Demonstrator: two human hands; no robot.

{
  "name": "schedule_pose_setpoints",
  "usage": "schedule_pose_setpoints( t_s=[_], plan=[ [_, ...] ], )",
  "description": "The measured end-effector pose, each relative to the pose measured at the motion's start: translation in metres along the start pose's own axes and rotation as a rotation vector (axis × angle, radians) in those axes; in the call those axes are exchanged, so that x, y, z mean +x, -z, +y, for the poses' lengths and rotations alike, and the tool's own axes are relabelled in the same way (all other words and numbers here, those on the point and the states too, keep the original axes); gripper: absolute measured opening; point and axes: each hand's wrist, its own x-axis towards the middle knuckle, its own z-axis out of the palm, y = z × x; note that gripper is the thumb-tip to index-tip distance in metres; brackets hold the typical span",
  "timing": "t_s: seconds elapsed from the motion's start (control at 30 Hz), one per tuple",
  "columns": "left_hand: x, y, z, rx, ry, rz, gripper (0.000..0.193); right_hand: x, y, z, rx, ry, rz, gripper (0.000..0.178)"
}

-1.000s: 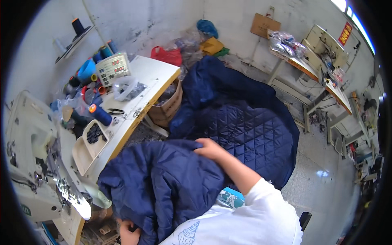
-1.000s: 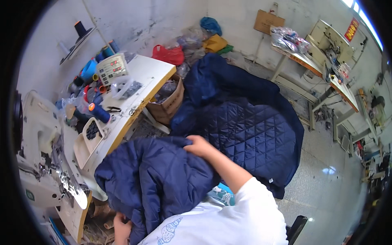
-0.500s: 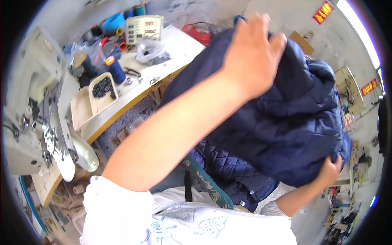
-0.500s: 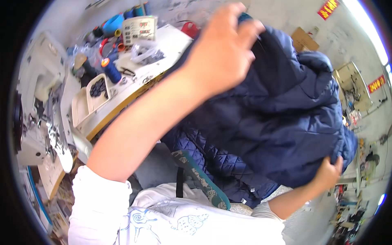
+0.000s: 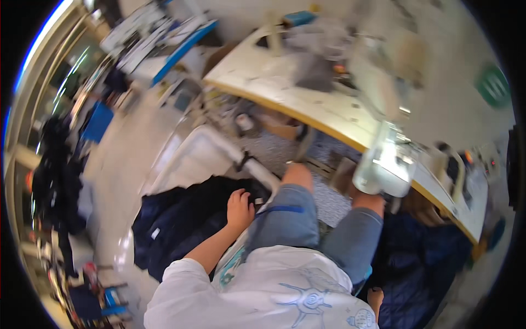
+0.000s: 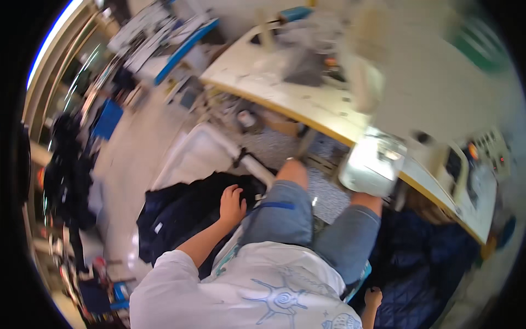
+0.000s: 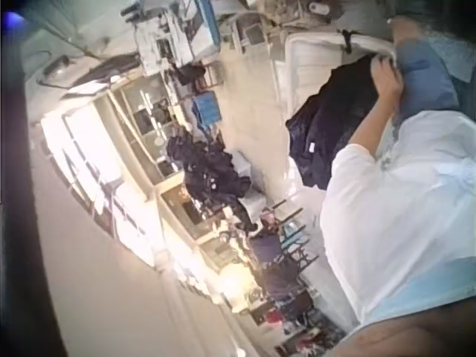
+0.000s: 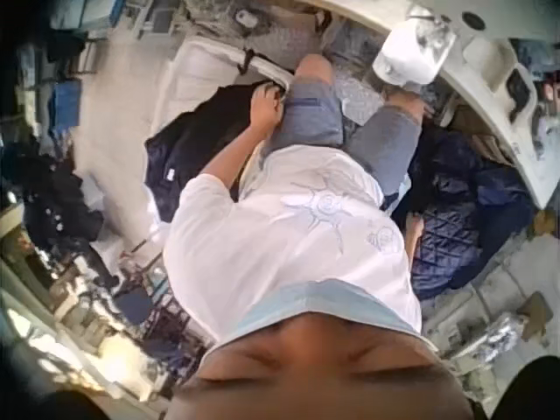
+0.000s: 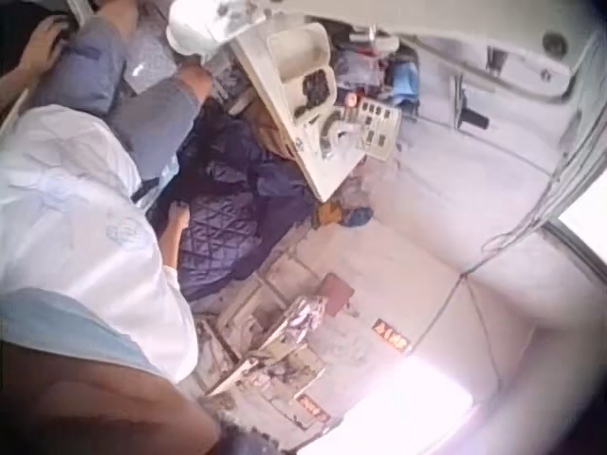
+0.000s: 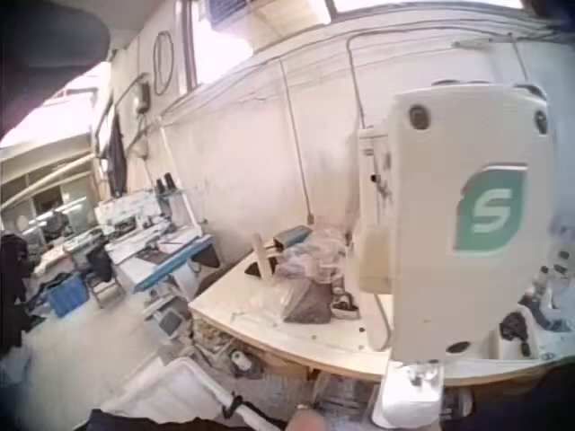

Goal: Sewing components of quilted jackets using an industrial sewing machine.

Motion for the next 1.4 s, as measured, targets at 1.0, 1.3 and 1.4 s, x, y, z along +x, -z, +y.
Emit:
schedule_pose_setpoints(
  t_s=[1.0,1.3,1.4],
  plan=[
    [-0.067,0.239,-0.113,-0.012,0.071,0.285,0.019,-0.118,0.113,-0.492,0.188,1.537,-0.367,0.031],
    [-0.032,0.432,-0.014,0.043,-0.497,0.348,0.028,-0.248,0.124,-0.658,0.378,2.382,-0.321,0.135],
    [-0.012,0.474,-0.015,0.099,-0.467,0.304,0.029,-0.273,0.150,-0.673,0.630,2.410,-0.420,0.136]
  ],
)
